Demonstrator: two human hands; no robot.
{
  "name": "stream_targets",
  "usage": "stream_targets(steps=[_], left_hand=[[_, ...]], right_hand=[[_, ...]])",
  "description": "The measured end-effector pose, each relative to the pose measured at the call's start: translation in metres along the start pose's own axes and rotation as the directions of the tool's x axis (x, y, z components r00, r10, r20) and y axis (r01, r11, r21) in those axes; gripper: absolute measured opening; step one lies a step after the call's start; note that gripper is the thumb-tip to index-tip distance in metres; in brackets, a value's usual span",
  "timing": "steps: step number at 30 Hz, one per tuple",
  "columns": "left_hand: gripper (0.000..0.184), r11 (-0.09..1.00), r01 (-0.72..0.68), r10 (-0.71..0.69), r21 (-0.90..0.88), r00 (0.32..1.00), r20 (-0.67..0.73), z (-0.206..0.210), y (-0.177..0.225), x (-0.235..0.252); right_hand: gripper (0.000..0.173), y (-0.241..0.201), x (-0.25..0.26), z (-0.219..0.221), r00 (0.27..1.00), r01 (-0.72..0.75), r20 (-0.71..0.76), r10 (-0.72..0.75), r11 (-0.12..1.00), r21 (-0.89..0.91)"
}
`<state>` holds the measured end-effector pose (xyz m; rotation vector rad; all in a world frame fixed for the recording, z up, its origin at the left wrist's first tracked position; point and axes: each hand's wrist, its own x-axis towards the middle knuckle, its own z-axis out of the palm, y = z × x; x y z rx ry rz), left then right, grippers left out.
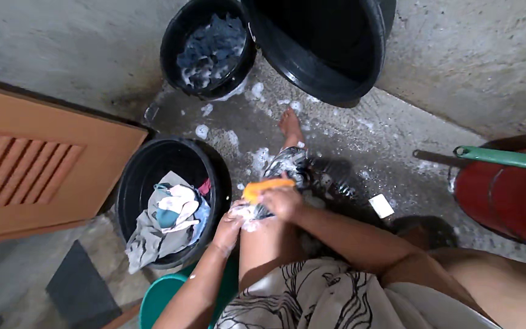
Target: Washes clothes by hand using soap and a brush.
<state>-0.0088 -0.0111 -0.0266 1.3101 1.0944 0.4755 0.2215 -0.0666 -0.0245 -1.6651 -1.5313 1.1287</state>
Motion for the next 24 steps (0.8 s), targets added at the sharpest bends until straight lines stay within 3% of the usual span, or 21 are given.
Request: stream_targets(steps=[4,6,9,10,11,13,16,18,20,22,24], left_hand=[[0.025,0.999,-0.037,0.037,0.014,0.999,0.027,0.0,0.001,0.0],[0.026,0.999,-0.039,0.039,0.002,0.999,0.02,0.002,0.0,0.001],[0.034,0.999,0.005,-0.007,-0.043,0.998,-0.06,0.004,-0.004,-0.001],[0.047,0.997,0.024,-0.03,-0.07,0.996,-0.079,0.004,-0.003,-0.001],[0.047,0.997,0.032,-0.039,-0.075,0.995,-0.088,0.003,-0.003,-0.001],[0.028,0.999,0.012,-0.013,-0.045,0.999,-0.037,0.003,0.001,0.0],[0.026,0.999,-0.028,0.028,0.016,1.0,0.01,0.002,0.004,0.0],[0.024,0.999,-0.038,0.038,0.031,0.999,0.01,0.003,0.005,0.002],[0.024,0.999,-0.04,0.04,0.024,0.999,0.002,0.004,0.003,0.002],[0.024,1.0,-0.015,0.014,-0.012,0.999,-0.047,0.005,0.0,0.0],[0.037,0.999,0.027,-0.028,-0.022,0.996,-0.08,0.003,-0.001,-0.001]], right_hand=[[0.042,0.094,0.042,-0.026,0.966,-0.245,-0.135,0.221,0.947,-0.207],[0.041,0.072,0.045,-0.029,0.96,-0.266,-0.144,0.239,0.939,-0.216],[0.037,-0.025,0.004,-0.005,0.998,0.056,0.0,-0.057,0.994,-0.094],[0.038,-0.036,-0.007,0.008,0.985,0.175,0.002,-0.175,0.984,-0.023],[0.04,-0.036,-0.01,0.011,0.976,0.216,0.029,-0.217,0.976,0.021],[0.042,-0.009,0.006,-0.009,0.992,0.06,0.114,-0.058,0.998,-0.022],[0.041,0.074,0.047,-0.028,0.977,-0.212,-0.035,0.209,0.968,-0.131],[0.046,0.093,0.063,-0.035,0.952,-0.306,-0.096,0.292,0.932,-0.192],[0.041,0.041,0.048,-0.029,0.97,-0.242,-0.074,0.233,0.959,-0.149],[0.04,-0.028,0.014,-0.015,0.995,-0.007,0.094,0.012,0.998,-0.055],[0.044,-0.047,-0.002,-0.002,0.977,0.11,0.186,-0.108,0.994,0.002]])
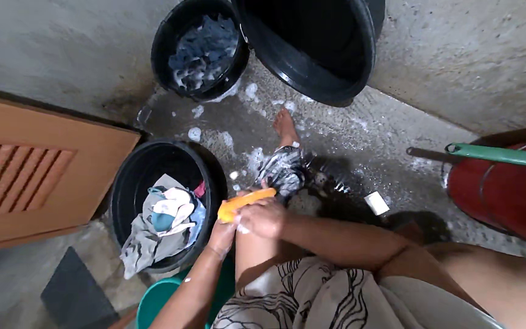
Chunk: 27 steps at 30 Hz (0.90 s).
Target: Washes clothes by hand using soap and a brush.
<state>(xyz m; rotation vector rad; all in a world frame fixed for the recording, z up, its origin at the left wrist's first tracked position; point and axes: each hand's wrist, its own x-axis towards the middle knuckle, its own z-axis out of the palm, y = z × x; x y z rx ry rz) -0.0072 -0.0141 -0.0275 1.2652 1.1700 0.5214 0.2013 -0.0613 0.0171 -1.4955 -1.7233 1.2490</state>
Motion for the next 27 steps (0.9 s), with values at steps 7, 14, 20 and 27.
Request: stream_targets(steps=[7,14,20,27], left_hand=[[0.026,0.992,-0.079,0.072,0.096,0.995,0.074,0.001,0.004,0.001],[0.029,0.998,-0.022,0.021,0.064,1.0,0.014,0.003,0.003,0.0],[0.025,0.955,-0.123,0.087,0.27,0.986,0.144,0.001,0.017,0.011],[0.029,0.778,-0.124,-0.024,0.616,0.974,0.226,0.037,0.094,0.045]], right_hand=[[0.047,0.132,0.046,-0.04,0.879,-0.45,-0.215,0.425,0.889,-0.081],[0.042,0.014,0.001,0.002,0.998,-0.008,-0.06,0.008,1.0,0.006],[0.049,0.151,0.045,-0.057,0.891,-0.446,-0.168,0.421,0.88,-0.163],[0.074,0.075,0.014,-0.113,0.955,-0.199,0.034,0.294,0.554,0.809]])
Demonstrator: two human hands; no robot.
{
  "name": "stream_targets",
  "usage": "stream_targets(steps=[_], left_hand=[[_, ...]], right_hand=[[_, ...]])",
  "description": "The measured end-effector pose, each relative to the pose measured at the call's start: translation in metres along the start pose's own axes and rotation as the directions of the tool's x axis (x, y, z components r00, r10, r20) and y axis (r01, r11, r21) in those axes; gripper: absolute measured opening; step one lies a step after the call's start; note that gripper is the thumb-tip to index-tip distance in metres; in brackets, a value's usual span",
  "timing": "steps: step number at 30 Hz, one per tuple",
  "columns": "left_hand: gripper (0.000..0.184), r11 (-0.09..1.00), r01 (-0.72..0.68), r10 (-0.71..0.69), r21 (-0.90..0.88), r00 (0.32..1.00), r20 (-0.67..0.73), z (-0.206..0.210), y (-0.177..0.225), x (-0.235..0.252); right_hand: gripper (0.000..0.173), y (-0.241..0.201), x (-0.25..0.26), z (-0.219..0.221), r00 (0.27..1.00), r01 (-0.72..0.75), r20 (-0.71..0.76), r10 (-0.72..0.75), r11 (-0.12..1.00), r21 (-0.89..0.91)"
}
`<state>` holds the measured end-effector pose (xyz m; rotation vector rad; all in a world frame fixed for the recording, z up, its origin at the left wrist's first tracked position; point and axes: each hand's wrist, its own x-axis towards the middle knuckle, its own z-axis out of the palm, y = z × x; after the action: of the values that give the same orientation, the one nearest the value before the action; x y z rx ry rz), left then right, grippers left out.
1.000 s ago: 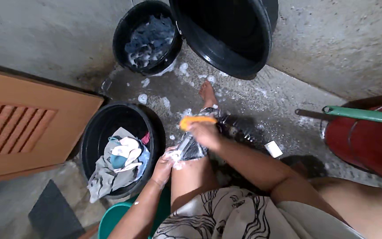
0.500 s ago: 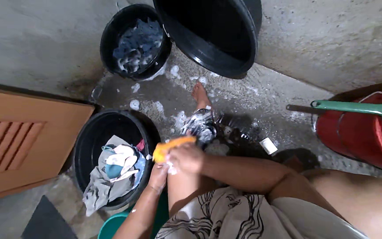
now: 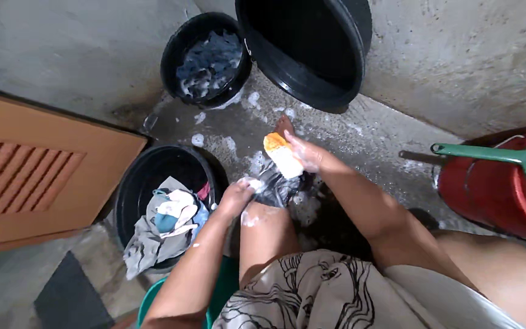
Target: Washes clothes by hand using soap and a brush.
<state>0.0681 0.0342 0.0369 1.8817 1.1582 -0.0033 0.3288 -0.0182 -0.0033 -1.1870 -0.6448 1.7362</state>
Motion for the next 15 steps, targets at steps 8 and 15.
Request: stream_targets(steps=[8,15], left_hand=[[0.027,0.939,-0.196,0.186,-0.282,0.98,-0.063,-0.012,0.023,0.016],[0.041,0.983,-0.147,0.146,-0.11,0.989,-0.013,-0.016,-0.004,-0.033]], right_hand=[[0.077,-0.067,-0.054,0.035,0.986,0.165,0.034,-0.161,0.971,-0.174],[0.081,-0.129,-0.097,0.01,0.858,0.511,0.089,-0.506,0.858,-0.052]])
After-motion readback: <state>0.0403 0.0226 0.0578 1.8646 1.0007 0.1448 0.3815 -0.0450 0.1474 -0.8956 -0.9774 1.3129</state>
